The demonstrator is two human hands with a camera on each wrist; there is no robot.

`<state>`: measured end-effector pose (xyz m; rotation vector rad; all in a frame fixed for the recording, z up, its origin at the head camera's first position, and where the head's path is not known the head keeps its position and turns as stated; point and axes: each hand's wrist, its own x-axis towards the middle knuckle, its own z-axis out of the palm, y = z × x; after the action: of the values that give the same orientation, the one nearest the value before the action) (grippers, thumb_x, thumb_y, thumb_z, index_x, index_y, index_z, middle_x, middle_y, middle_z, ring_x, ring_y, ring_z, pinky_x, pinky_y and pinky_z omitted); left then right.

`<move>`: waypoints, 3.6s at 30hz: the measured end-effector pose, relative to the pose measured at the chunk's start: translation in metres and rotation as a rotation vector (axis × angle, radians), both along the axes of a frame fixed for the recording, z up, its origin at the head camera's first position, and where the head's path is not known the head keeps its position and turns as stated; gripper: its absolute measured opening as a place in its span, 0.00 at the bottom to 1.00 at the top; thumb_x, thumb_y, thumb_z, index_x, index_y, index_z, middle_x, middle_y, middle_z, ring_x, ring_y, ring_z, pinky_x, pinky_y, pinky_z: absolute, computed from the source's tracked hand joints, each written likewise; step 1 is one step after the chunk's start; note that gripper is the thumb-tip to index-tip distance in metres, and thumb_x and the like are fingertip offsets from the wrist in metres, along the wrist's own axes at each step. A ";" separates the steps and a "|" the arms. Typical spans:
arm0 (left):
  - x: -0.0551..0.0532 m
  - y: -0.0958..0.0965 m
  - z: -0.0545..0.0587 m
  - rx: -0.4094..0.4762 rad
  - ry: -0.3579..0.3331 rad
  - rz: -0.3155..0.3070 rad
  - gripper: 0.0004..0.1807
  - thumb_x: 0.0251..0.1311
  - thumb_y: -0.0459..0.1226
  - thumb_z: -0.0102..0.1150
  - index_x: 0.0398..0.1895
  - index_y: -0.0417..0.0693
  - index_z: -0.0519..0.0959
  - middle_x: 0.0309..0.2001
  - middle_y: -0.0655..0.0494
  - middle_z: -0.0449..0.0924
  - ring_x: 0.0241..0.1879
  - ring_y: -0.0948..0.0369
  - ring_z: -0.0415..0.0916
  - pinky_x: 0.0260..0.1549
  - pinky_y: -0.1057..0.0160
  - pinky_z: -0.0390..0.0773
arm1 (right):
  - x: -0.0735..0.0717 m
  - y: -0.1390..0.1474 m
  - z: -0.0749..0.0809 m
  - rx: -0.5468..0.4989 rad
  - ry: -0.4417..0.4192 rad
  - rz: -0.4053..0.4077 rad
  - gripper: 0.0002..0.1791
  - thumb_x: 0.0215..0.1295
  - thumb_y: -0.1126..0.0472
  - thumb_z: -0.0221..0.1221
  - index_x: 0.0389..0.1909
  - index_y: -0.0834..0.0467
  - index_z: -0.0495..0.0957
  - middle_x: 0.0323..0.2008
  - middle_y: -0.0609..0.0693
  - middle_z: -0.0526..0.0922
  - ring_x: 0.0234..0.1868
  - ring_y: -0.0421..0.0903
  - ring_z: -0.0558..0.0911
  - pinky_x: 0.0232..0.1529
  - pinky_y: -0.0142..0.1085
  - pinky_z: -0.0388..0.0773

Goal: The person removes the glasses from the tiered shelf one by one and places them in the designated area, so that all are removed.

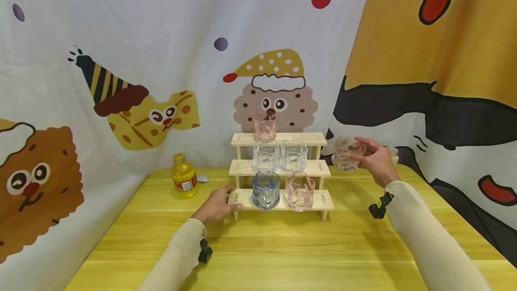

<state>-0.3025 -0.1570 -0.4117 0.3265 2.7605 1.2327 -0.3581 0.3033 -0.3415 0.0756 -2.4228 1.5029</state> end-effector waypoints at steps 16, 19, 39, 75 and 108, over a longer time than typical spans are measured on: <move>0.003 -0.002 0.001 -0.043 0.022 0.005 0.36 0.64 0.39 0.67 0.73 0.39 0.65 0.69 0.37 0.70 0.65 0.41 0.73 0.60 0.43 0.77 | -0.003 0.008 -0.047 0.012 -0.122 0.078 0.45 0.62 0.48 0.69 0.76 0.58 0.61 0.67 0.64 0.69 0.44 0.36 0.78 0.43 0.35 0.84; 0.003 0.001 0.001 -0.042 0.020 0.002 0.36 0.64 0.39 0.67 0.73 0.39 0.65 0.70 0.37 0.70 0.64 0.42 0.74 0.60 0.43 0.78 | -0.002 0.008 -0.053 0.036 -0.133 0.075 0.45 0.62 0.50 0.70 0.75 0.61 0.61 0.67 0.65 0.70 0.46 0.43 0.78 0.41 0.35 0.83; 0.000 0.000 -0.002 -0.025 0.006 0.023 0.36 0.63 0.39 0.68 0.72 0.39 0.66 0.67 0.37 0.72 0.63 0.43 0.75 0.58 0.45 0.80 | -0.007 -0.008 -0.072 0.096 -0.155 0.052 0.45 0.60 0.57 0.71 0.75 0.64 0.61 0.65 0.68 0.70 0.47 0.52 0.76 0.36 0.37 0.83; 0.003 0.002 -0.004 -0.019 -0.009 0.025 0.36 0.63 0.39 0.68 0.72 0.42 0.66 0.67 0.37 0.72 0.60 0.43 0.77 0.55 0.45 0.81 | 0.000 -0.010 -0.077 0.173 -0.186 0.026 0.51 0.55 0.57 0.74 0.75 0.66 0.58 0.64 0.70 0.72 0.59 0.64 0.76 0.47 0.39 0.83; 0.003 0.002 -0.004 -0.049 -0.017 0.051 0.36 0.65 0.40 0.66 0.74 0.43 0.65 0.69 0.38 0.70 0.62 0.43 0.76 0.57 0.43 0.79 | 0.030 -0.066 -0.002 0.194 0.161 0.003 0.47 0.63 0.54 0.69 0.77 0.59 0.56 0.74 0.67 0.65 0.74 0.66 0.65 0.70 0.60 0.67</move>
<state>-0.2997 -0.1550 -0.4160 0.2414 2.7962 1.1717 -0.3283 0.2374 -0.3433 0.2309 -2.4300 1.2086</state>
